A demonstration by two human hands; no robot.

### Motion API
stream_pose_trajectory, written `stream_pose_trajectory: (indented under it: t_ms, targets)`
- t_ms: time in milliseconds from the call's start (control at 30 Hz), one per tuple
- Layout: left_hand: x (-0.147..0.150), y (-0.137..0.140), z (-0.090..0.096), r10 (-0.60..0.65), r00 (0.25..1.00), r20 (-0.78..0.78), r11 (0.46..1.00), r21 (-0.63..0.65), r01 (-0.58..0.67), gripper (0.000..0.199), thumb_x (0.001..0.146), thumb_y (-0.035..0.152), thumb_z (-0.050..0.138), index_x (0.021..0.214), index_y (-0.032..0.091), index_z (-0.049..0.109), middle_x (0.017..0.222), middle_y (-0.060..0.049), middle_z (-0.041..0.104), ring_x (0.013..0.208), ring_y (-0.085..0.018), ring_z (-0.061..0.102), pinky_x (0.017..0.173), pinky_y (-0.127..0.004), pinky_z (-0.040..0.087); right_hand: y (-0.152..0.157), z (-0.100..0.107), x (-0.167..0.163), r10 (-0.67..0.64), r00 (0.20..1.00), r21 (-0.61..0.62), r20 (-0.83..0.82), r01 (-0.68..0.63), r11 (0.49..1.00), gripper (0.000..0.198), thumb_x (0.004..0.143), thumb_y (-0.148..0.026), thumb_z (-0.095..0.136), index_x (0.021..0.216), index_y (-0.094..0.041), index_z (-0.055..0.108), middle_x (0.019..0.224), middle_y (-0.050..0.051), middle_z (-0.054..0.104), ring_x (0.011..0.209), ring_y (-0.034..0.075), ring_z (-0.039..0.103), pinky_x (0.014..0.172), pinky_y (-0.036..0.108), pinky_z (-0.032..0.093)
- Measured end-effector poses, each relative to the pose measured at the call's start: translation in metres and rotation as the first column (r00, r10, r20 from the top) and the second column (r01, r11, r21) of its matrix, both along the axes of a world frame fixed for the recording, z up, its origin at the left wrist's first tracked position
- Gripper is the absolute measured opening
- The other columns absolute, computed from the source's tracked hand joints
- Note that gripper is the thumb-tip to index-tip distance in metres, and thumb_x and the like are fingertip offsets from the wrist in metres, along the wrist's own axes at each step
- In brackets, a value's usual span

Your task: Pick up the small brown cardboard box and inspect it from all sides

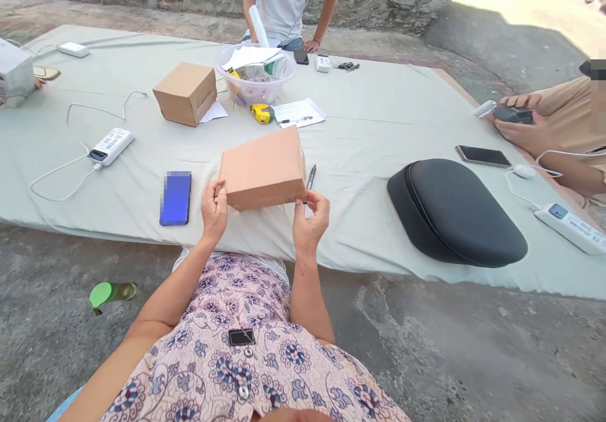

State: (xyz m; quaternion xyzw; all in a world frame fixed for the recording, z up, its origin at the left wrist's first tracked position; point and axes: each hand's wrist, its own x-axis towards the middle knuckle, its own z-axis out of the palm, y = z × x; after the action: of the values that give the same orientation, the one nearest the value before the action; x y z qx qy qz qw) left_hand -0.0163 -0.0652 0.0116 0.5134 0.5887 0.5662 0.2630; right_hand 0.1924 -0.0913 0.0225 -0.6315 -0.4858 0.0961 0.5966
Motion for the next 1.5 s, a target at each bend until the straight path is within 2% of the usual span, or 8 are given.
stream_pose_trajectory:
  t_ms: [233,467,633,933,1067,1200,1400,1500]
  targets:
    - [0.002,-0.002,-0.01,-0.167,0.985,0.035,0.956,-0.237,0.17,0.028,0.084,0.035,0.061,0.104,0.017,0.07,0.121,-0.016,0.068,0.112,-0.027,0.066,0.094,-0.043,0.057,0.013,0.047,-0.027,0.026,0.941,0.288,0.339,-0.13,0.949,0.019,0.096,-0.021,0.05,0.11,-0.024,0.064,0.108,0.007,0.066,0.107,0.021,0.062,0.098,0.041,0.051]
    - [-0.006,0.015,0.049,-0.175,0.977,-0.119,0.962,0.191,0.196,0.065,0.095,0.068,0.045,0.144,0.025,0.046,0.155,-0.016,0.048,0.141,-0.028,0.052,0.107,-0.043,0.053,0.025,0.048,-0.037,0.116,0.919,0.243,0.377,-0.219,0.945,0.014,0.094,-0.03,0.057,0.105,-0.022,0.064,0.103,0.007,0.064,0.102,0.022,0.061,0.096,0.044,0.053]
    - [0.016,0.041,0.071,-0.246,0.875,-0.417,0.887,0.267,0.377,0.064,0.096,0.071,0.04,0.128,0.021,0.062,0.16,-0.019,0.04,0.154,-0.032,0.035,0.122,-0.05,0.038,0.039,0.048,-0.026,0.207,0.911,0.184,0.357,-0.286,0.94,0.023,0.097,-0.044,0.058,0.1,-0.023,0.066,0.099,0.007,0.063,0.1,0.022,0.061,0.089,0.041,0.057]
    - [0.02,0.077,0.059,-0.168,0.915,-0.368,0.892,0.338,0.3,0.076,0.089,0.084,0.03,0.117,0.023,0.067,0.151,-0.016,0.052,0.15,-0.03,0.042,0.119,-0.05,0.043,0.069,-0.005,-0.03,0.242,0.941,0.254,0.235,-0.3,0.919,0.037,0.102,-0.045,0.039,0.119,-0.025,0.066,0.12,0.011,0.061,0.117,0.023,0.061,0.098,0.044,0.056]
    - [0.032,0.075,0.051,-0.082,0.938,-0.336,0.896,0.388,0.217,0.072,0.094,0.078,0.03,0.118,0.02,0.066,0.152,-0.019,0.05,0.15,-0.03,0.043,0.114,-0.046,0.048,0.055,-0.052,-0.032,0.278,0.96,-0.01,0.011,-0.278,0.96,0.048,0.092,-0.041,0.054,0.135,-0.019,0.054,0.123,0.015,0.064,0.098,0.021,0.064,0.083,0.04,0.059]
    - [0.024,0.081,0.048,-0.064,0.934,-0.352,0.899,0.386,0.207,0.071,0.093,0.079,0.03,0.115,0.022,0.065,0.149,-0.018,0.053,0.149,-0.03,0.044,0.113,-0.047,0.05,0.051,-0.075,-0.029,0.333,0.939,-0.22,0.08,-0.31,0.925,0.048,0.084,-0.031,0.059,0.129,-0.014,0.06,0.115,0.015,0.069,0.1,0.024,0.062,0.094,0.046,0.056]
    - [-0.007,0.091,0.047,0.01,0.983,-0.183,0.9,0.43,0.071,0.06,0.097,0.072,0.031,0.114,0.024,0.064,0.125,-0.01,0.067,0.142,-0.025,0.051,0.122,-0.044,0.04,0.051,-0.067,-0.032,0.336,0.938,-0.071,-0.09,-0.342,0.937,0.046,0.083,-0.037,0.059,0.126,-0.02,0.06,0.123,0.012,0.064,0.088,0.017,0.065,0.081,0.035,0.059]
    - [-0.012,0.083,0.027,-0.016,0.999,-0.031,0.963,0.269,0.024,0.047,0.102,0.056,0.031,0.113,0.024,0.063,0.123,-0.008,0.068,0.126,-0.022,0.063,0.108,-0.039,0.052,0.046,-0.058,-0.028,0.193,0.972,0.092,-0.131,-0.182,0.979,0.044,0.084,-0.042,0.058,0.121,-0.019,0.06,0.125,0.013,0.059,0.103,0.02,0.063,0.082,0.035,0.058]
